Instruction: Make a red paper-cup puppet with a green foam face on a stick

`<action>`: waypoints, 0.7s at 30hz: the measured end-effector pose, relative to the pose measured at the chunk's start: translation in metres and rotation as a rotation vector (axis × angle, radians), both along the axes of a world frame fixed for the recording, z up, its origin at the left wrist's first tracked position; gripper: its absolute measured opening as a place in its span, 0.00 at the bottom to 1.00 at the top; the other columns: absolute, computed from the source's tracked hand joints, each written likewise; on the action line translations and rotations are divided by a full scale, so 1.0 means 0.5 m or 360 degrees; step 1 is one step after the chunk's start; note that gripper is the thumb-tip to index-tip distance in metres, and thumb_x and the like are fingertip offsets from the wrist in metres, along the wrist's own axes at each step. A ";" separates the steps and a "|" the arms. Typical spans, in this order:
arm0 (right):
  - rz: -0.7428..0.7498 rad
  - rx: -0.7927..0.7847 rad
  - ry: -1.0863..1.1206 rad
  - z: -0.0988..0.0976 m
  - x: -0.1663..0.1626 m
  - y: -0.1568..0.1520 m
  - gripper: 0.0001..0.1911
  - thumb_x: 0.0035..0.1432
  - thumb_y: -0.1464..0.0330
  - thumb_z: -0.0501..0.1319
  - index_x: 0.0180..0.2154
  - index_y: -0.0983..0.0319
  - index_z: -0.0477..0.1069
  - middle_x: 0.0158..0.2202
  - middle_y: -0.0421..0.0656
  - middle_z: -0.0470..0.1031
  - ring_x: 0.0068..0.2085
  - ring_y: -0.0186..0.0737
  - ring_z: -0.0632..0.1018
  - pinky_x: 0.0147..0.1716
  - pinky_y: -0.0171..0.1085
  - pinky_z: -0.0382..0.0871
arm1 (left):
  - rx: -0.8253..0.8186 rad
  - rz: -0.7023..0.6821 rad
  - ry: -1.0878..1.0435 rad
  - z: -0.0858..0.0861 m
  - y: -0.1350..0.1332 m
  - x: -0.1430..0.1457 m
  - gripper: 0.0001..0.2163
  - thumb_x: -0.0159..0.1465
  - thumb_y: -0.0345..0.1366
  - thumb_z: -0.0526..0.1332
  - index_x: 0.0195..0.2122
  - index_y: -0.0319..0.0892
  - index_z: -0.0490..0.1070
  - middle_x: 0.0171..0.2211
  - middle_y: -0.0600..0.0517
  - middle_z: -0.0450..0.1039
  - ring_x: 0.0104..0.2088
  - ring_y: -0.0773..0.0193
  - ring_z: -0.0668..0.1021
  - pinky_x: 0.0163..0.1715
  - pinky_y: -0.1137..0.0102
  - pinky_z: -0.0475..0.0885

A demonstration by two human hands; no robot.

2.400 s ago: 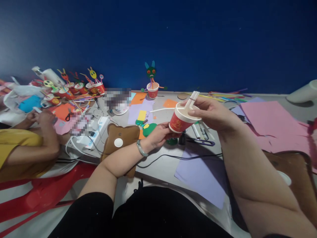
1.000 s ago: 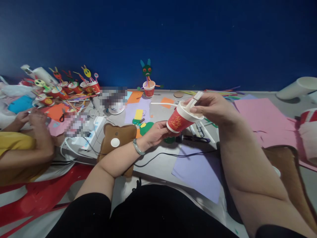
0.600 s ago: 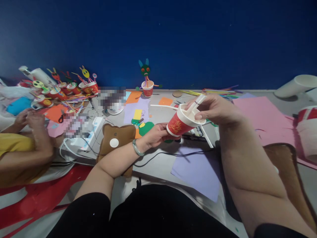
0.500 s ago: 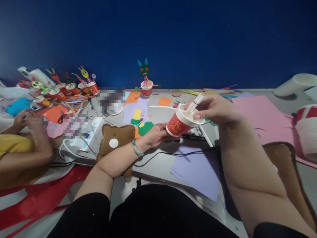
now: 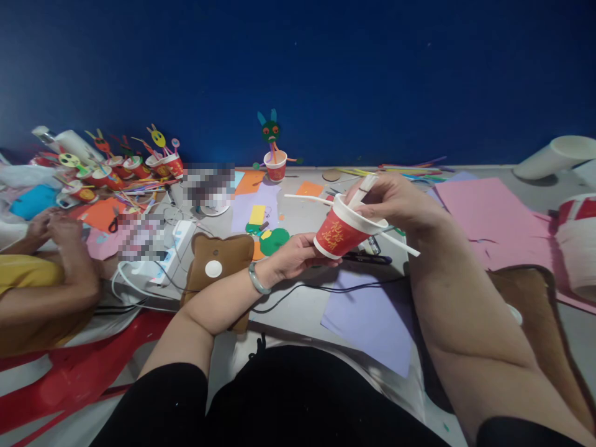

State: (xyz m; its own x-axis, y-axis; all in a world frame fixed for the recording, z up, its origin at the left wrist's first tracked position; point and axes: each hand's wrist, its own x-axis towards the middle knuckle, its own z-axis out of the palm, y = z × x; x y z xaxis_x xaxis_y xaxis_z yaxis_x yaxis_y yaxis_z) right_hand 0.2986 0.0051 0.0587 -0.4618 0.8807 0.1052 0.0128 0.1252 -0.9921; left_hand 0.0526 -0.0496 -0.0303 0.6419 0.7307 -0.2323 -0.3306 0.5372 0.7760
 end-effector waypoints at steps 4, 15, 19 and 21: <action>0.0142 0.0163 -0.0044 -0.007 0.005 0.013 0.29 0.46 0.42 0.90 0.34 0.56 0.88 0.39 0.48 0.89 0.45 0.50 0.87 0.48 0.46 0.83 | -0.0054 -0.0001 0.0011 -0.006 -0.001 0.002 0.25 0.47 0.43 0.92 0.41 0.38 0.89 0.37 0.44 0.90 0.36 0.59 0.90 0.44 0.66 0.87; 0.0076 0.0167 0.0081 -0.024 -0.001 0.019 0.29 0.40 0.41 0.91 0.27 0.54 0.86 0.35 0.44 0.89 0.40 0.47 0.86 0.43 0.45 0.82 | -0.0005 0.0016 0.0025 -0.007 -0.005 0.002 0.29 0.46 0.48 0.93 0.41 0.38 0.87 0.36 0.47 0.89 0.36 0.60 0.89 0.44 0.65 0.85; 0.0002 0.0160 0.0004 -0.021 0.001 0.017 0.26 0.42 0.41 0.90 0.32 0.50 0.90 0.37 0.43 0.90 0.40 0.46 0.88 0.44 0.45 0.83 | 0.0041 0.0067 0.0034 -0.009 -0.003 0.002 0.30 0.45 0.50 0.93 0.42 0.38 0.88 0.37 0.45 0.90 0.36 0.61 0.90 0.42 0.68 0.85; -0.0051 0.0184 -0.0017 -0.018 0.003 0.014 0.25 0.44 0.41 0.89 0.34 0.49 0.91 0.37 0.42 0.91 0.40 0.46 0.88 0.43 0.45 0.84 | 0.0066 0.0106 0.0037 -0.007 -0.003 0.002 0.31 0.45 0.52 0.93 0.42 0.38 0.88 0.37 0.45 0.90 0.35 0.62 0.89 0.41 0.69 0.84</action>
State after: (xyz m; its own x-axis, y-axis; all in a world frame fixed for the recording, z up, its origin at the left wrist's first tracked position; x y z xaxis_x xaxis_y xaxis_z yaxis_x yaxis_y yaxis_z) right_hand 0.3003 0.0123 0.0495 -0.4353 0.8774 0.2020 0.0290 0.2379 -0.9708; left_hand 0.0537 -0.0510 -0.0336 0.5864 0.7809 -0.2150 -0.3464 0.4818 0.8049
